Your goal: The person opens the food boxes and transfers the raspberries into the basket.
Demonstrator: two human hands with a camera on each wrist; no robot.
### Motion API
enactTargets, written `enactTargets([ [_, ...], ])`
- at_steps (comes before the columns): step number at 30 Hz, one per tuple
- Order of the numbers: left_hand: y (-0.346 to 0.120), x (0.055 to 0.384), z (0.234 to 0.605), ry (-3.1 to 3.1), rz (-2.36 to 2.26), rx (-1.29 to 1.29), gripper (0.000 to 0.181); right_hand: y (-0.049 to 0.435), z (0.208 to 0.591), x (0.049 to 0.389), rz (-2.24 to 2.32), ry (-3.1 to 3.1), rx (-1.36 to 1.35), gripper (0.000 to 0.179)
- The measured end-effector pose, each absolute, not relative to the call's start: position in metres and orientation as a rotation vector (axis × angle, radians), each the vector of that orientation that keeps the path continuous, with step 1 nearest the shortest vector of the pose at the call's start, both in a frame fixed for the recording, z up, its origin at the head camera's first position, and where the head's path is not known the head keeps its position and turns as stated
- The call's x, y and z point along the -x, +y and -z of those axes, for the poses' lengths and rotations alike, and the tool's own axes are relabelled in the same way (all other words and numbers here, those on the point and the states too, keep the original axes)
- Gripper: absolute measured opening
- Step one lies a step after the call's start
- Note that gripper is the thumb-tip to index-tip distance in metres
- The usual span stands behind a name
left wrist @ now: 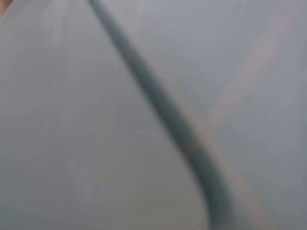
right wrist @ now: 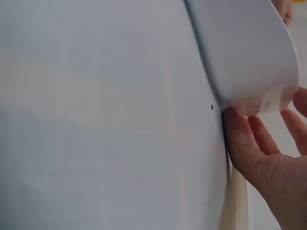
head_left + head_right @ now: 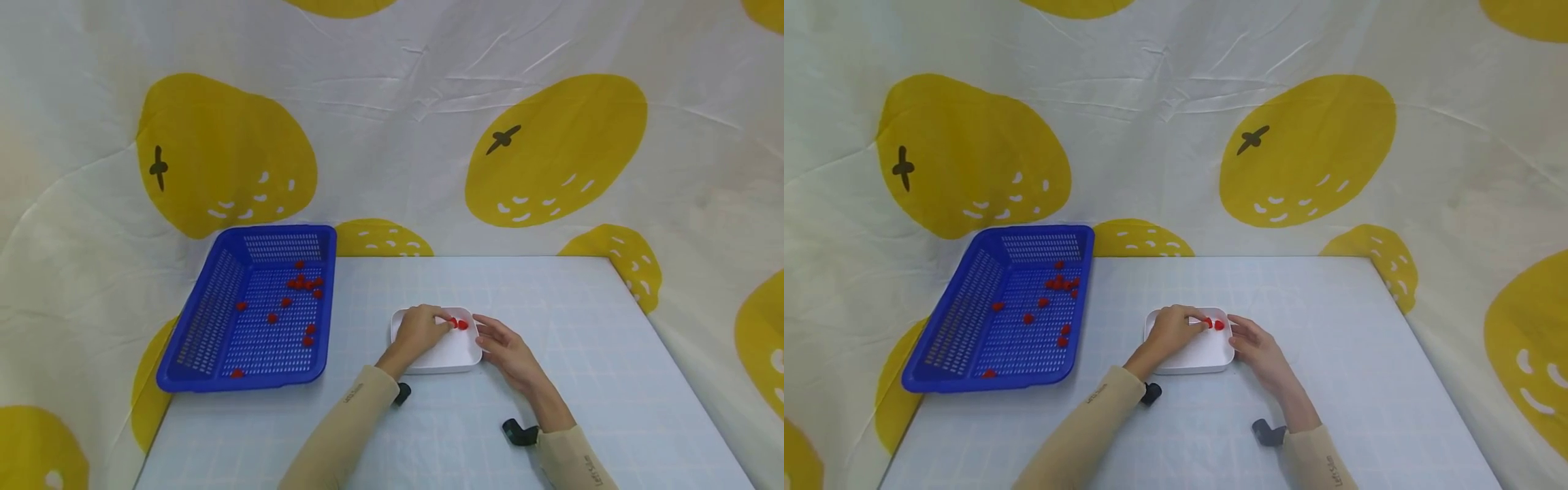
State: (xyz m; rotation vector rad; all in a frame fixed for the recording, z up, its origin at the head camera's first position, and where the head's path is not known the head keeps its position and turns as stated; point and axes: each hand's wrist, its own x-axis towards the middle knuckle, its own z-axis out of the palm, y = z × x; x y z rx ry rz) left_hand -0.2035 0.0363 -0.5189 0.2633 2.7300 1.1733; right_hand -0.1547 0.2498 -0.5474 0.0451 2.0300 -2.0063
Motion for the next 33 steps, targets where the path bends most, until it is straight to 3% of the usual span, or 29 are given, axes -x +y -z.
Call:
enactTargets([
  [14, -0.004, 0.196, 0.471, 2.654, -1.396, -0.246, 0.018, 0.249, 0.546, 0.155, 2.011, 2.03, -0.063, 0.055],
  [33, -0.072, 0.191, 0.428, 2.59, -1.841, 0.018, 0.03, 0.249, 0.548, 0.155, 1.969, 2.055, -0.11, 0.056],
])
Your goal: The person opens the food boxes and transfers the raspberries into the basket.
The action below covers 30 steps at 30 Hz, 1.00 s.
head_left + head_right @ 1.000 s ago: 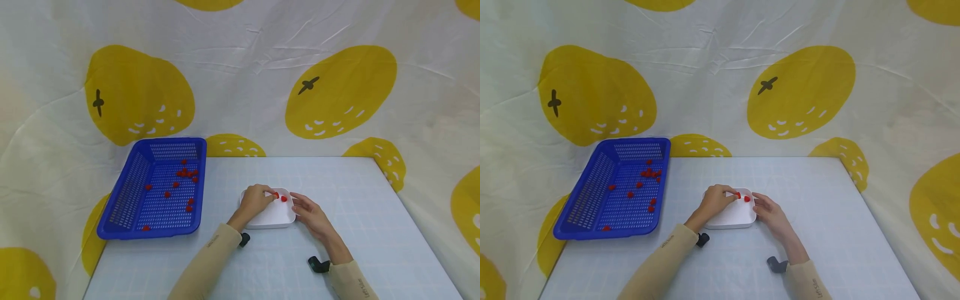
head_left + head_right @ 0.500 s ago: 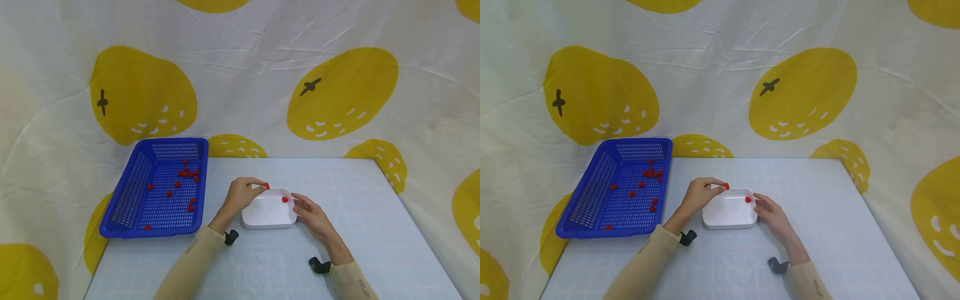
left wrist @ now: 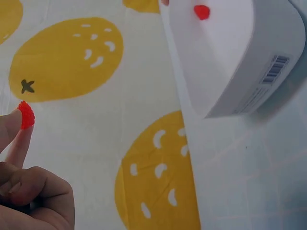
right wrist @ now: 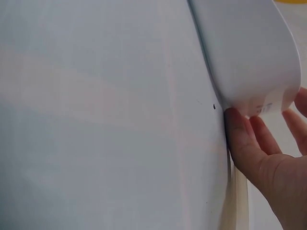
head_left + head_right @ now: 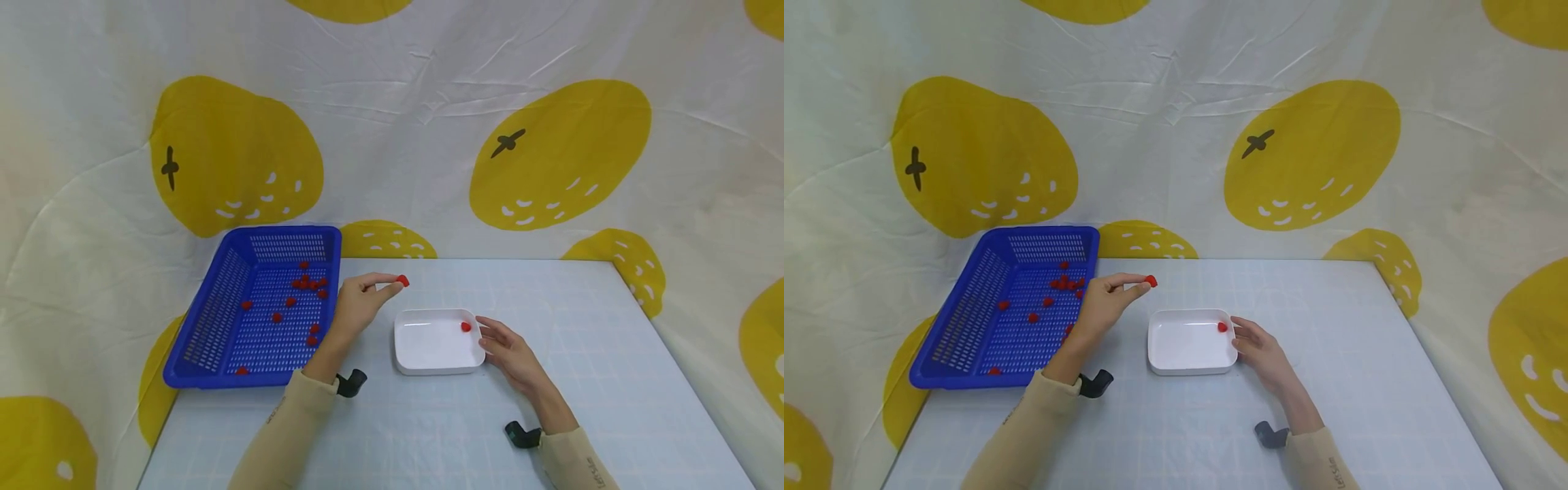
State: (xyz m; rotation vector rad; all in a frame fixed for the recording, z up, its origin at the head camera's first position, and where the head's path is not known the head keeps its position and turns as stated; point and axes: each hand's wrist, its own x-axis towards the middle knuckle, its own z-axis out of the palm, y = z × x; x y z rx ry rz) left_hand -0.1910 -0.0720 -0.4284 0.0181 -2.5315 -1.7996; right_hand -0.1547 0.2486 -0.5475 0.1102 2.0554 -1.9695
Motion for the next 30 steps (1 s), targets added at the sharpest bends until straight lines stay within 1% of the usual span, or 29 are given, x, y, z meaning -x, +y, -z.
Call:
enactTargets([
  [5, -0.095, 0.189, 0.419, -2.449, 1.846, -0.021, 0.03, 0.248, 0.547, 0.154, 1.97, 2.059, -0.109, 0.057],
  [12, -0.136, 0.188, 0.414, -2.366, 1.798, 0.036, 0.036, 0.249, 0.548, 0.154, 1.962, 2.064, -0.107, 0.055],
  [22, -0.198, 0.186, 0.411, -2.431, 1.665, -0.102, 0.045, 0.249, 0.547, 0.154, 1.975, 2.048, -0.097, 0.055],
  [27, -0.22, 0.184, 0.409, -2.46, 1.583, -0.17, 0.05, 0.248, 0.547, 0.154, 1.968, 2.056, -0.107, 0.055],
  [30, -0.23, 0.185, 0.411, -2.439, 1.536, -0.21, 0.048, 0.248, 0.547, 0.155, 1.967, 2.054, -0.109, 0.055],
])
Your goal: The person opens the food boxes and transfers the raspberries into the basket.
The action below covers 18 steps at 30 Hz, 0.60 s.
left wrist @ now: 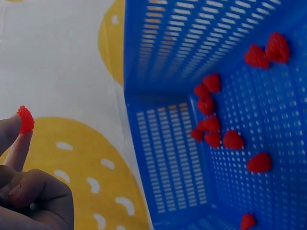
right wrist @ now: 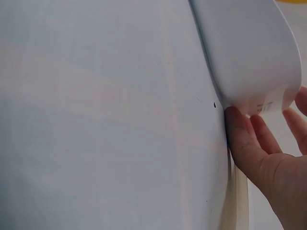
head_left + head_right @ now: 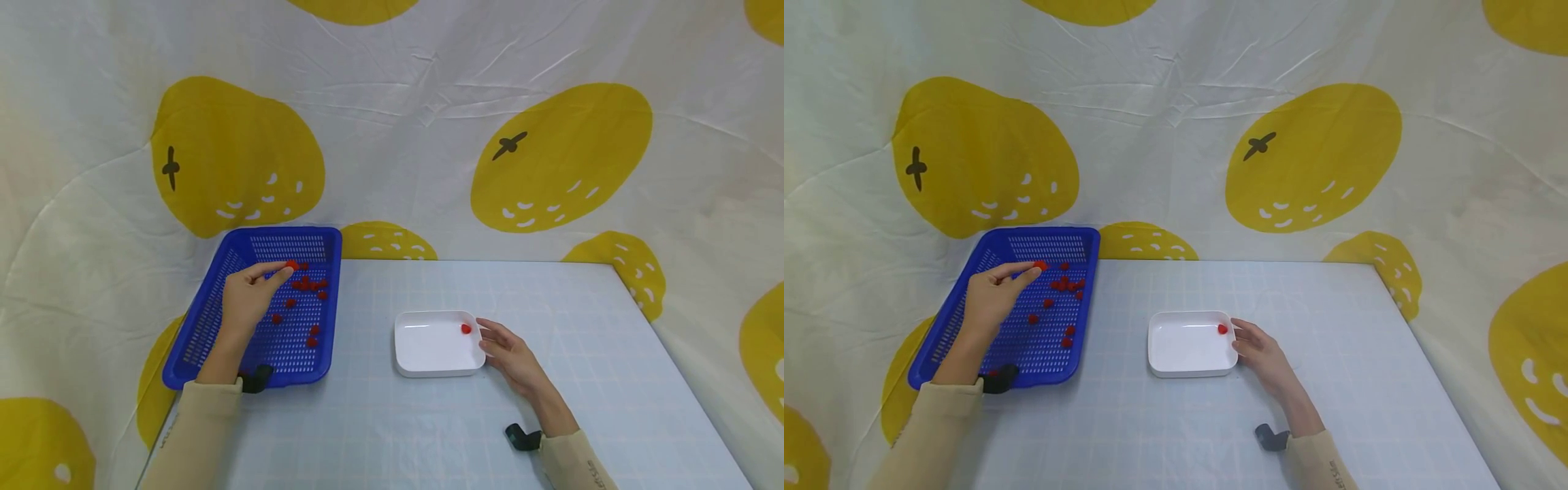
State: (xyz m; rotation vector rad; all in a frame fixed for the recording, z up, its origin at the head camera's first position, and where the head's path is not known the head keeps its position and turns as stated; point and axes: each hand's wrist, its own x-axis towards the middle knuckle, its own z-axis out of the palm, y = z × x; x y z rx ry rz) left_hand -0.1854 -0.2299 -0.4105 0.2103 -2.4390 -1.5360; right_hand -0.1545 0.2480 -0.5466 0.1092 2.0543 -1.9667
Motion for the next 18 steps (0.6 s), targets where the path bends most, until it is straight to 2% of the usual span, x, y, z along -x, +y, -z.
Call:
enactTargets([
  [12, -0.246, 0.187, 0.412, -2.418, 1.441, -0.321, 0.044, 0.249, 0.547, 0.154, 1.973, 2.051, -0.096, 0.056],
  [18, -0.245, 0.188, 0.411, -2.407, 1.433, -0.323, 0.048, 0.249, 0.548, 0.155, 1.973, 2.056, -0.092, 0.055],
])
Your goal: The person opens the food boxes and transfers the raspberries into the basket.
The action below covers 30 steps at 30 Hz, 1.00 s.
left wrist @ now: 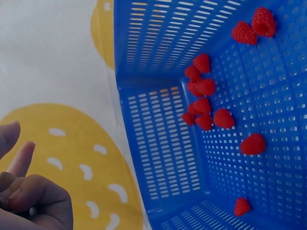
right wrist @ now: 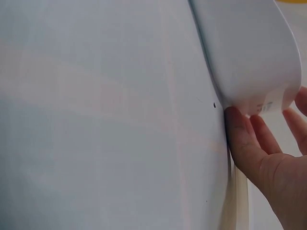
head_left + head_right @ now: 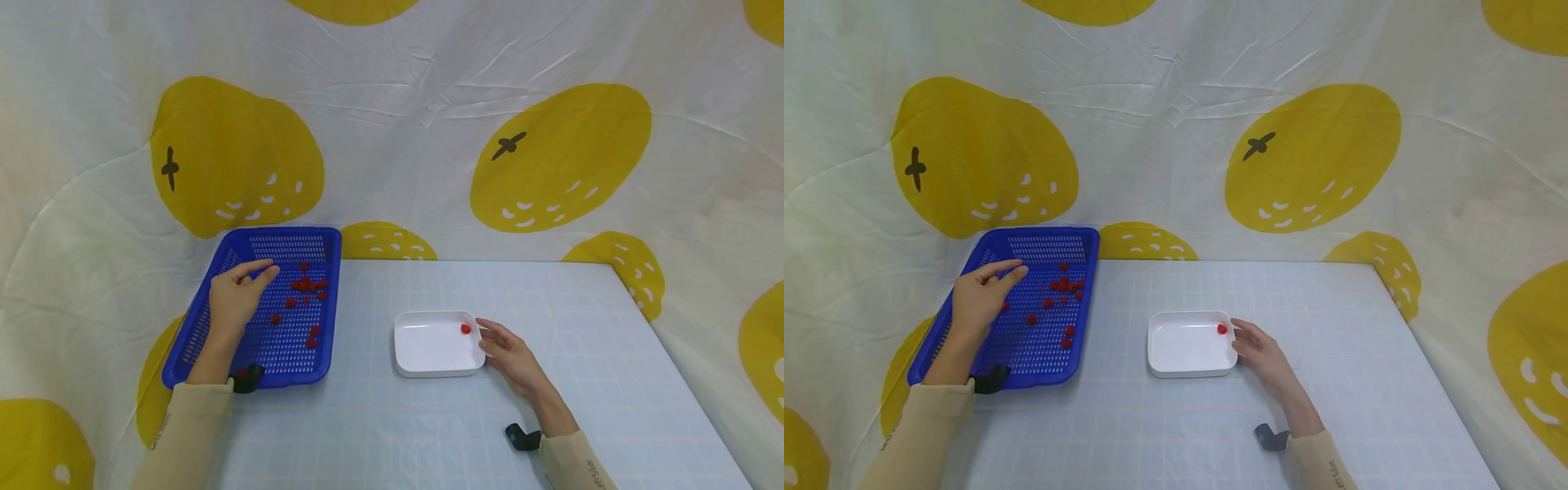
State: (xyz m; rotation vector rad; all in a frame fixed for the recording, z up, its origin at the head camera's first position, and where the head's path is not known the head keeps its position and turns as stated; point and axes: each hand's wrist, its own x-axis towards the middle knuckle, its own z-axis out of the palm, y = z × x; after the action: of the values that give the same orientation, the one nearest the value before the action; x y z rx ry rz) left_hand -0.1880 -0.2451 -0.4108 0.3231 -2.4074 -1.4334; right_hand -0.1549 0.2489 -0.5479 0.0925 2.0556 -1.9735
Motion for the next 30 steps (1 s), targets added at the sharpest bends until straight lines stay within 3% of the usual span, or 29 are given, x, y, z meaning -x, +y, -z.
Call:
enactTargets([
  [12, -0.212, 0.19, 0.407, -2.447, 1.579, -0.124, 0.046, 0.248, 0.545, 0.154, 1.963, 2.071, -0.086, 0.054],
  [21, -0.144, 0.206, 0.408, -2.445, 1.663, 0.147, 0.033, 0.249, 0.547, 0.155, 1.968, 2.064, -0.077, 0.053],
  [30, -0.074, 0.216, 0.414, -2.457, 1.726, 0.252, 0.029, 0.25, 0.547, 0.154, 1.97, 2.067, -0.055, 0.054],
])
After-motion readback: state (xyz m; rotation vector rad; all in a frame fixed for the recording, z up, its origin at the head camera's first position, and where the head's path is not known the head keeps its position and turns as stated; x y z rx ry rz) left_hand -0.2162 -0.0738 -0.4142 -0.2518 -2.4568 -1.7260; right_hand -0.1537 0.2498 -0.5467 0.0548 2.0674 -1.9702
